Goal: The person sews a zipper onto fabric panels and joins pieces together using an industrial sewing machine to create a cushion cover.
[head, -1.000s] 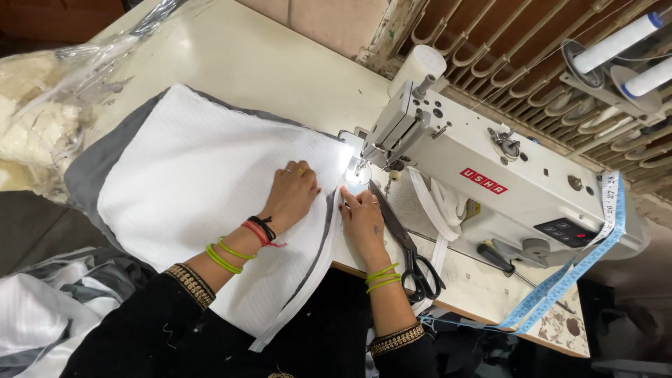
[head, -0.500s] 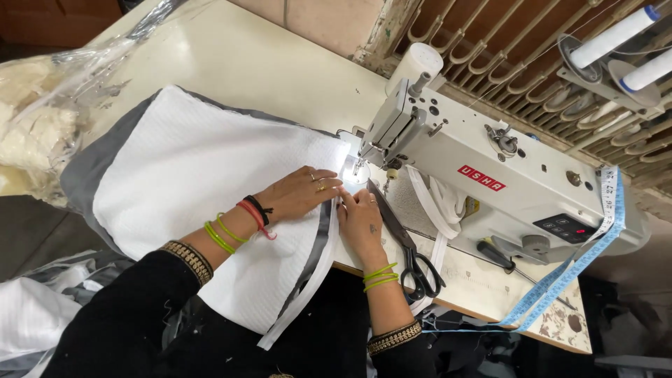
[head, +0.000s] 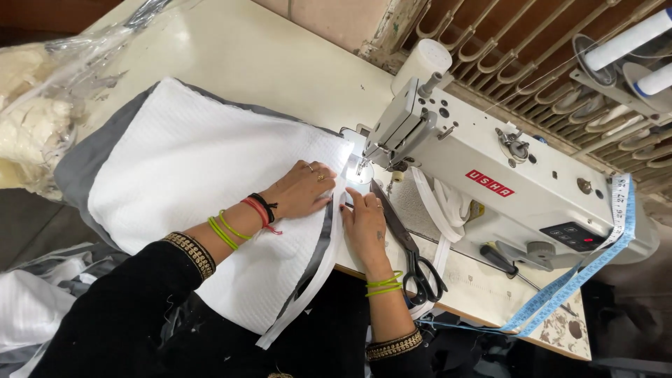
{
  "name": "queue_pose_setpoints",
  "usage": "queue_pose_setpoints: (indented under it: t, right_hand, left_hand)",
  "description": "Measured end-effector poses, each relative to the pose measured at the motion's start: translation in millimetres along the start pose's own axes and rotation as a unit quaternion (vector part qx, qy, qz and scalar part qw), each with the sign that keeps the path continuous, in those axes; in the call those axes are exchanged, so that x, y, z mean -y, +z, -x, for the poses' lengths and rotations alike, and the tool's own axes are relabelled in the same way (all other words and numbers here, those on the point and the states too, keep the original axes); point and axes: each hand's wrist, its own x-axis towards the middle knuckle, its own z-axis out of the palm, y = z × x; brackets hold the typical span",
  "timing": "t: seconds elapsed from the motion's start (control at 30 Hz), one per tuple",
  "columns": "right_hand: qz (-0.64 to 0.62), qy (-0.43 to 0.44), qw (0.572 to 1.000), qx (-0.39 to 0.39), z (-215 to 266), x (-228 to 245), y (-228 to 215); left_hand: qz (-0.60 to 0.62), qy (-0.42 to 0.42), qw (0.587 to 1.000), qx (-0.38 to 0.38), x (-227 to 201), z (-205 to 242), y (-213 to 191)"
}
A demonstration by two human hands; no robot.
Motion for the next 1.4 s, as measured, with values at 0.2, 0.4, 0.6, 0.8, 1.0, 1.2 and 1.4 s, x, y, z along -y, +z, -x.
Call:
queue_pose_setpoints:
  t: [0.2,0.4,0.6,0.8,1.0,1.2,1.4]
  right_hand:
    - [0.019,-0.002,0.999,0.035,-3,10,-5]
    - [0.043,0.014,0.998,0.041,2,11,-10]
    - [0.087,0.001,0.995,-0.042,31,10,-56]
    - [0.159,0.073,0.984,-0.025,63,-23,-87]
    - [0.130,0.140,0.982,0.001,66,-67,-80]
    - [0.138,0.104,0.984,-0.047,56,-101,-110]
    - [0.149,0.007,0.917,-0.369,55,-333,-248]
  left_hand:
    - [-0.004,-0.012,1.000,0.018,-6,-2,-7]
    - [-0.030,0.042,0.998,-0.023,0,1,7]
    - [-0.012,0.039,0.999,-0.008,3,-10,6]
    - [0.001,0.046,0.999,0.016,1,-25,16]
    - [0.011,0.027,0.999,0.043,-2,-31,16]
    - [0.002,0.044,0.999,0.030,2,-33,16]
    - [0.031,0.038,0.998,0.024,0,-32,18]
